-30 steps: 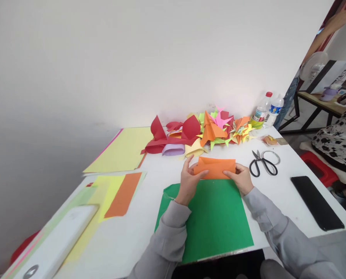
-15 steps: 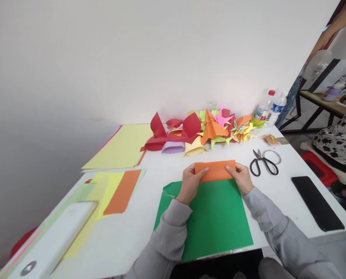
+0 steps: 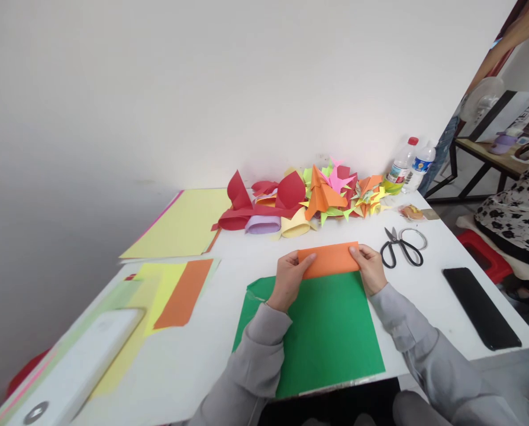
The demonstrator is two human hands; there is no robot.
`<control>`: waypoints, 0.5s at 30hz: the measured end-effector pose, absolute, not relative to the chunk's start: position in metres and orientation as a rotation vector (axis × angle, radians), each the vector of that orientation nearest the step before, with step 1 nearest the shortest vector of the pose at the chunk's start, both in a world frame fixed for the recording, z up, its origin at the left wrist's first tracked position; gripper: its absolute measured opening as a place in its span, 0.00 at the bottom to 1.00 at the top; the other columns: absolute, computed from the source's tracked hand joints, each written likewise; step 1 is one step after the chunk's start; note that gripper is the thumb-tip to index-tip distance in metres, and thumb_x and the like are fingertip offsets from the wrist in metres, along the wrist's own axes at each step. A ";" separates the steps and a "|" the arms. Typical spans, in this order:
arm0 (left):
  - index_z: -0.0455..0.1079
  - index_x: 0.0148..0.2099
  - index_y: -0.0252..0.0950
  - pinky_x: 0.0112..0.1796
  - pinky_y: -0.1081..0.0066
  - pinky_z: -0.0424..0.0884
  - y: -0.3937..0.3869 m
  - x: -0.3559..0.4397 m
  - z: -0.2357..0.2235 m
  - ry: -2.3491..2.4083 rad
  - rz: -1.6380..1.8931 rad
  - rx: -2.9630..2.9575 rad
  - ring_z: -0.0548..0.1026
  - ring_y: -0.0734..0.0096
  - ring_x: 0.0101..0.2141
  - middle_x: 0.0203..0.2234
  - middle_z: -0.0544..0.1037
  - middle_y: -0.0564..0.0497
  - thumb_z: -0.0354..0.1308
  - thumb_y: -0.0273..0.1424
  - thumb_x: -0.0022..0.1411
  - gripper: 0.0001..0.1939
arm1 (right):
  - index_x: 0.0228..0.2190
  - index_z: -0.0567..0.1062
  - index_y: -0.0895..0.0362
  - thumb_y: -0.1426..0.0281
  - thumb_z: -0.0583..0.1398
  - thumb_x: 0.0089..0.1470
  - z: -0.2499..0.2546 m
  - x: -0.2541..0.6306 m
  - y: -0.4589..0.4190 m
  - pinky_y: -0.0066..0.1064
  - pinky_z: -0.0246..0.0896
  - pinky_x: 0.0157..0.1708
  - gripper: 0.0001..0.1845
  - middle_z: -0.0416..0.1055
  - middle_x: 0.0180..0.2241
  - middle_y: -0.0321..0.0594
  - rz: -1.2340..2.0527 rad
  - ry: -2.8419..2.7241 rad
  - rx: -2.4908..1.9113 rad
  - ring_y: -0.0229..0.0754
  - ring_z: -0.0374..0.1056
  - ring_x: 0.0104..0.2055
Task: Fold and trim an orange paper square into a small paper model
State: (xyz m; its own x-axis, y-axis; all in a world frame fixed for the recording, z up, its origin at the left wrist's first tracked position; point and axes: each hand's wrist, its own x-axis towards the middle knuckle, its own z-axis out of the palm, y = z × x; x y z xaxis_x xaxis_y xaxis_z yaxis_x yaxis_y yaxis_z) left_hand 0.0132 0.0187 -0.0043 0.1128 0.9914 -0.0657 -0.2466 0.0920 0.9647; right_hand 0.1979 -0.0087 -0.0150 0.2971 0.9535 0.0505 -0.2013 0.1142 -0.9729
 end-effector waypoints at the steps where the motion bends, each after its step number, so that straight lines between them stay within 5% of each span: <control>1: 0.75 0.30 0.33 0.30 0.70 0.69 0.019 0.013 -0.004 0.995 1.181 1.023 0.73 0.69 0.27 0.24 0.78 0.51 0.68 0.38 0.44 0.14 | 0.28 0.79 0.55 0.56 0.66 0.42 -0.015 0.198 -0.008 0.33 0.64 0.32 0.15 0.76 0.27 0.37 1.016 -0.870 -1.119 0.43 0.69 0.30; 15: 0.76 0.30 0.33 0.30 0.69 0.70 0.017 0.013 0.000 1.005 1.169 1.032 0.74 0.68 0.27 0.25 0.79 0.50 0.69 0.39 0.43 0.15 | 0.23 0.78 0.56 0.59 0.67 0.42 -0.014 0.201 -0.008 0.29 0.58 0.26 0.13 0.74 0.23 0.34 0.987 -0.820 -1.126 0.38 0.64 0.25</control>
State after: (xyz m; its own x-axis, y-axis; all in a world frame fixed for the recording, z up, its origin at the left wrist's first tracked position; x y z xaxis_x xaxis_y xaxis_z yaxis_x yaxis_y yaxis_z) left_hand 0.0134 0.0174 -0.0003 0.1153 0.9908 -0.0708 -0.2185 0.0949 0.9712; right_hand 0.2006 -0.0083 -0.0142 0.3585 0.9326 0.0424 -0.2131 0.1260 -0.9689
